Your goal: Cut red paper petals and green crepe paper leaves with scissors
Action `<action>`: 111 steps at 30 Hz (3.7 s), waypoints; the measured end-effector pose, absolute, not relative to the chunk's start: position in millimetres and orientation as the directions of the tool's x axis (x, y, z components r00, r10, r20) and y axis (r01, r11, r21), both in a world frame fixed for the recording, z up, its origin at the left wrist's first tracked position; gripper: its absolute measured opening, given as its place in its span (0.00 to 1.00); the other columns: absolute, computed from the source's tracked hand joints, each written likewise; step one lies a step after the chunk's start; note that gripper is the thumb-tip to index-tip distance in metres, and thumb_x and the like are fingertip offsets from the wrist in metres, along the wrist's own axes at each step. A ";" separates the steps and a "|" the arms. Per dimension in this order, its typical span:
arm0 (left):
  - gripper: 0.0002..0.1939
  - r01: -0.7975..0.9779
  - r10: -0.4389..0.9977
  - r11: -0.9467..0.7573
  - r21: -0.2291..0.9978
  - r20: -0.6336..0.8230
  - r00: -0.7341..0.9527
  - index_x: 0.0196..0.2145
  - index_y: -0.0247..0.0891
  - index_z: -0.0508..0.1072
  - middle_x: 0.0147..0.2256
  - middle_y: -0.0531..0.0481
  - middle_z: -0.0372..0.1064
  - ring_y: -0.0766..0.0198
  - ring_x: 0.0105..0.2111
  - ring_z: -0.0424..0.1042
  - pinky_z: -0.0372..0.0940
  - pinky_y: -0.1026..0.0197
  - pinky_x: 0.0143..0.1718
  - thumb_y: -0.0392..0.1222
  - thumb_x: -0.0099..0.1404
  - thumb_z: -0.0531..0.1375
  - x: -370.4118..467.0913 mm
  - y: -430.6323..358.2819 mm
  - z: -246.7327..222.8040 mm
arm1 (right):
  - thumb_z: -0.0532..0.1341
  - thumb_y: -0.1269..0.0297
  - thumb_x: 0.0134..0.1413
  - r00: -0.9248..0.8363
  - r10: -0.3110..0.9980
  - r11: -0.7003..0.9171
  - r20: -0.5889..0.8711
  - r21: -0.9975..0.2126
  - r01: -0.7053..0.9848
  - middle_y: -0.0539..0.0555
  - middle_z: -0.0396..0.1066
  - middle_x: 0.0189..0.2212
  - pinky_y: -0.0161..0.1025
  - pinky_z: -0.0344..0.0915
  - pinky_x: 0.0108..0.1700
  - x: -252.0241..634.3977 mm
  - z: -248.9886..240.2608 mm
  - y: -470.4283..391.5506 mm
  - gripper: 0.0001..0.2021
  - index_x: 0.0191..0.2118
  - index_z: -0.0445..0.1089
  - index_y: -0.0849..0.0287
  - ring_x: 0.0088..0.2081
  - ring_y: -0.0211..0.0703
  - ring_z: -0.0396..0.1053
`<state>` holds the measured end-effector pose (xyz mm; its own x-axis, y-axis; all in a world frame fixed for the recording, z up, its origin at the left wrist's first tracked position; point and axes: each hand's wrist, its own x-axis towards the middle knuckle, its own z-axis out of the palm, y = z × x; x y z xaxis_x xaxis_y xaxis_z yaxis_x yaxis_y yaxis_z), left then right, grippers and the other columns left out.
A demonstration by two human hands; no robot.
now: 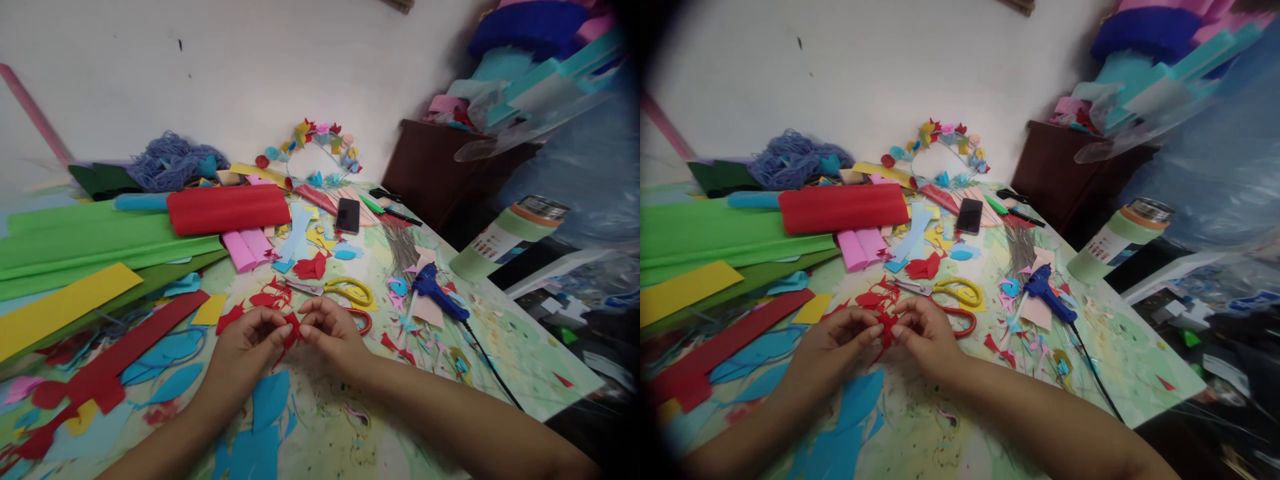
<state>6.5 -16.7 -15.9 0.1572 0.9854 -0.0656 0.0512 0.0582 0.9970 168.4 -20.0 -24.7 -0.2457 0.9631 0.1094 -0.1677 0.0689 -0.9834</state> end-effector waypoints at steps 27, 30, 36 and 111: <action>0.07 0.095 0.974 -0.007 0.995 -0.014 0.225 0.28 0.39 0.70 0.24 0.55 0.67 0.69 0.22 0.64 0.58 0.68 0.20 0.44 0.56 0.63 8.0 -17.4 -14.6 | 0.60 0.60 0.51 -0.234 0.961 0.144 0.149 -0.989 -0.040 0.47 0.62 0.24 0.33 0.56 0.29 167.6 -25.7 -20.6 0.08 0.29 0.64 0.59 0.26 0.34 0.58; 0.08 0.091 0.974 0.014 0.996 -0.034 0.224 0.28 0.39 0.70 0.23 0.55 0.66 0.69 0.22 0.63 0.58 0.68 0.20 0.45 0.56 0.63 8.1 -17.7 -14.5 | 0.60 0.58 0.51 -0.242 0.960 0.131 0.140 -0.990 -0.054 0.47 0.61 0.24 0.33 0.56 0.29 167.4 -24.9 -21.4 0.10 0.29 0.63 0.58 0.26 0.35 0.58; 0.09 0.097 0.975 0.016 0.995 -0.037 0.220 0.27 0.38 0.70 0.24 0.55 0.66 0.69 0.23 0.65 0.60 0.68 0.21 0.45 0.55 0.64 7.1 -17.3 -15.9 | 0.58 0.55 0.54 -0.232 0.959 0.163 0.161 -0.987 -0.009 0.48 0.59 0.24 0.33 0.54 0.28 168.1 -23.3 -22.0 0.12 0.29 0.63 0.59 0.26 0.35 0.56; 0.25 -0.130 0.968 0.130 0.983 -0.097 0.233 0.49 0.42 0.63 0.31 0.54 0.71 0.66 0.30 0.72 0.66 0.64 0.31 0.39 0.54 0.64 4.5 -11.1 -7.2 | 0.58 0.69 0.55 -0.290 0.774 0.633 0.563 -0.691 0.349 0.54 0.67 0.40 0.41 0.63 0.42 175.1 -24.6 -22.9 0.21 0.55 0.62 0.53 0.41 0.43 0.65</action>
